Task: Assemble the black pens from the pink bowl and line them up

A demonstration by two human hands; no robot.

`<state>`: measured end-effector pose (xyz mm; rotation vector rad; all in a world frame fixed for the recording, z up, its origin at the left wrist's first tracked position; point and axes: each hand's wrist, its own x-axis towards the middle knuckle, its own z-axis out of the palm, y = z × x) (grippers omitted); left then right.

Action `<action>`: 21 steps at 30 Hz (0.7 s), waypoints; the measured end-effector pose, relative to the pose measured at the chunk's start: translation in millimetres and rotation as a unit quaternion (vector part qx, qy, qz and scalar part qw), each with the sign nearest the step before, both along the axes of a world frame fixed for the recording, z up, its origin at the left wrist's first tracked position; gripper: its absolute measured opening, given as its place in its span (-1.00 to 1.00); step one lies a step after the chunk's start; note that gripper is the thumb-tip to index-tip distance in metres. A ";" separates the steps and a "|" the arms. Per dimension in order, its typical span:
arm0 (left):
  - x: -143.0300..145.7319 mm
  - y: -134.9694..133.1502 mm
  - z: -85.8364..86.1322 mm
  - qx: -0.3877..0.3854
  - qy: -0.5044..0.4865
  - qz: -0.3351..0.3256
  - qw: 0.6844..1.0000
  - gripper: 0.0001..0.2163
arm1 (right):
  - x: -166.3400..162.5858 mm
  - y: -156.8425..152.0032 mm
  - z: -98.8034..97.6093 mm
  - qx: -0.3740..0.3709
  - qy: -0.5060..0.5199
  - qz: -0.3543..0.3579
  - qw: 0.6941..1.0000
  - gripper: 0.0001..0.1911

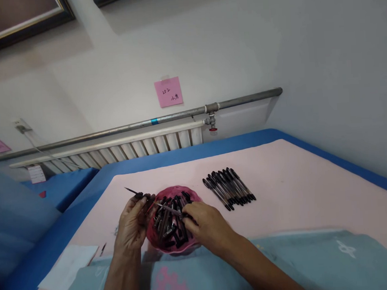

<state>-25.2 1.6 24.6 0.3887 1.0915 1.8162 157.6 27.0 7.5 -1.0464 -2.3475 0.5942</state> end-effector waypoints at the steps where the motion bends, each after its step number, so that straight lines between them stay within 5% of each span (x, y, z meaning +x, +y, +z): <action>1: 0.0 -0.1 -0.2 0.002 0.002 0.002 1.000 -0.85 | 0.2 0.1 0.1 0.001 0.001 0.001 1.000 -0.83; 21: 0.3 -0.4 -4.4 0.004 0.024 -0.009 1.000 -0.80 | 1.6 -0.4 0.5 0.028 -0.024 0.004 0.999 -0.86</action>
